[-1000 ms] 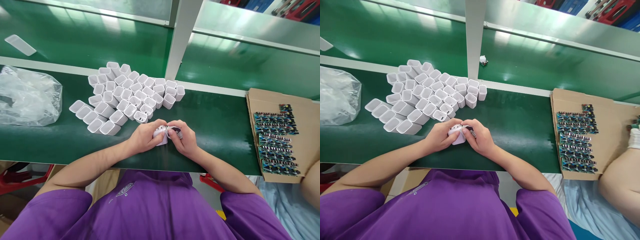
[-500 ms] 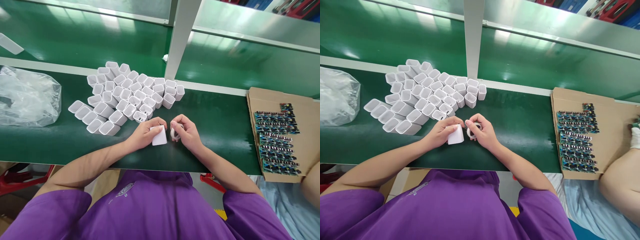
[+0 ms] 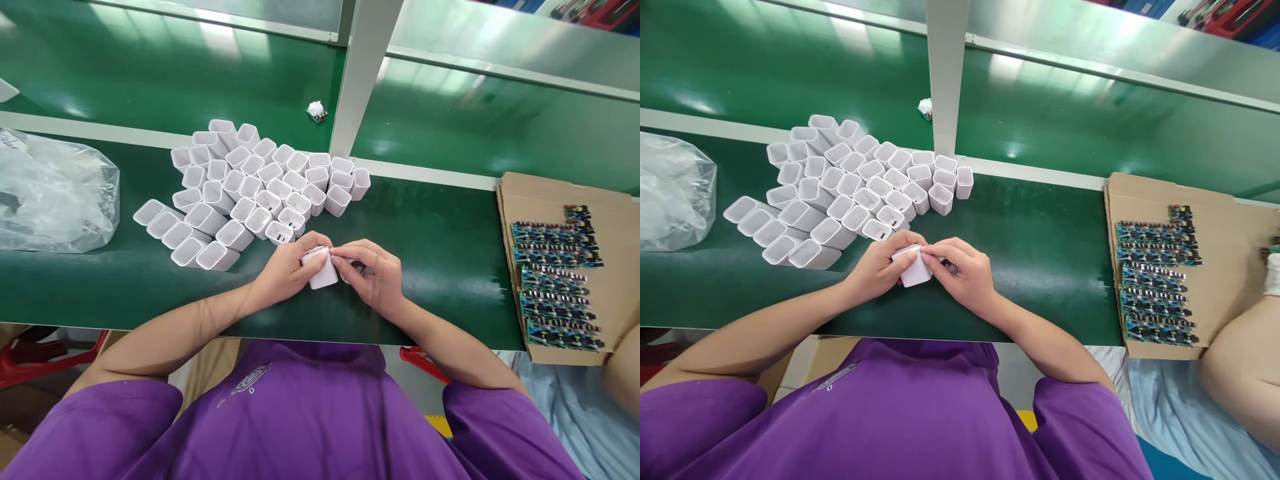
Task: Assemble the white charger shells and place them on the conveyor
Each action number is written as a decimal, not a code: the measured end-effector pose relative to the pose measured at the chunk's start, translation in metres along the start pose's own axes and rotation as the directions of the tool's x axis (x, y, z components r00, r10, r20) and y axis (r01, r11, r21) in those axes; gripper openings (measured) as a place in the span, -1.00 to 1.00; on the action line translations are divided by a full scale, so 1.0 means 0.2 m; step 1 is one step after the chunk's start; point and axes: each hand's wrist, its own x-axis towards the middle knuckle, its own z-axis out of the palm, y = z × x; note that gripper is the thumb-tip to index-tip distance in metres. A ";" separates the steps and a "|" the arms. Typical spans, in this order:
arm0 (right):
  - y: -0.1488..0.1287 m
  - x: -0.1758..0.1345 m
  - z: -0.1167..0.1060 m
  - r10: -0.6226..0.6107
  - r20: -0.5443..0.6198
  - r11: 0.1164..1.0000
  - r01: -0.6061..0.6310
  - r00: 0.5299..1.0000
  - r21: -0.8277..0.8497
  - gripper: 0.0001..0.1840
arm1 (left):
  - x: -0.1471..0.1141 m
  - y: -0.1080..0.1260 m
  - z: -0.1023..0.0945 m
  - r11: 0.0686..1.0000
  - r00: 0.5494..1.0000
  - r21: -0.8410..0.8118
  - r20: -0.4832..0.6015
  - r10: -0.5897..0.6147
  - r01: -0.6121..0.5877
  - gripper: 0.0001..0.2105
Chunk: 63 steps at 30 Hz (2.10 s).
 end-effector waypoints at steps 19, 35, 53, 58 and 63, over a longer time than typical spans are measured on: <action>0.03 0.01 -0.02 -0.130 -0.020 0.948 0.118 0.991 -0.294 -0.92 | -0.02 0.03 0.00 0.986 0.999 0.164 0.042 0.012 -0.018 -0.52; 0.04 0.02 -0.06 -0.249 -0.018 0.920 0.230 0.968 -0.317 -0.88 | -0.03 0.00 0.02 0.950 0.991 0.287 -0.003 0.131 -0.124 -0.53; 0.07 -0.02 -0.03 -0.446 0.072 0.787 0.429 0.892 -0.444 -0.70 | -0.03 0.00 0.02 0.944 0.967 0.255 -0.096 0.238 -0.207 -0.57; 0.05 -0.03 -0.01 -0.453 0.097 0.781 0.447 0.886 -0.436 -0.64 | -0.02 0.02 0.00 0.964 0.963 0.188 -0.159 0.217 -0.186 -0.70; 0.04 -0.03 0.00 -0.436 0.166 0.753 0.459 0.885 -0.471 -0.63 | -0.01 0.02 -0.01 0.979 0.967 0.145 -0.191 0.169 -0.143 -0.74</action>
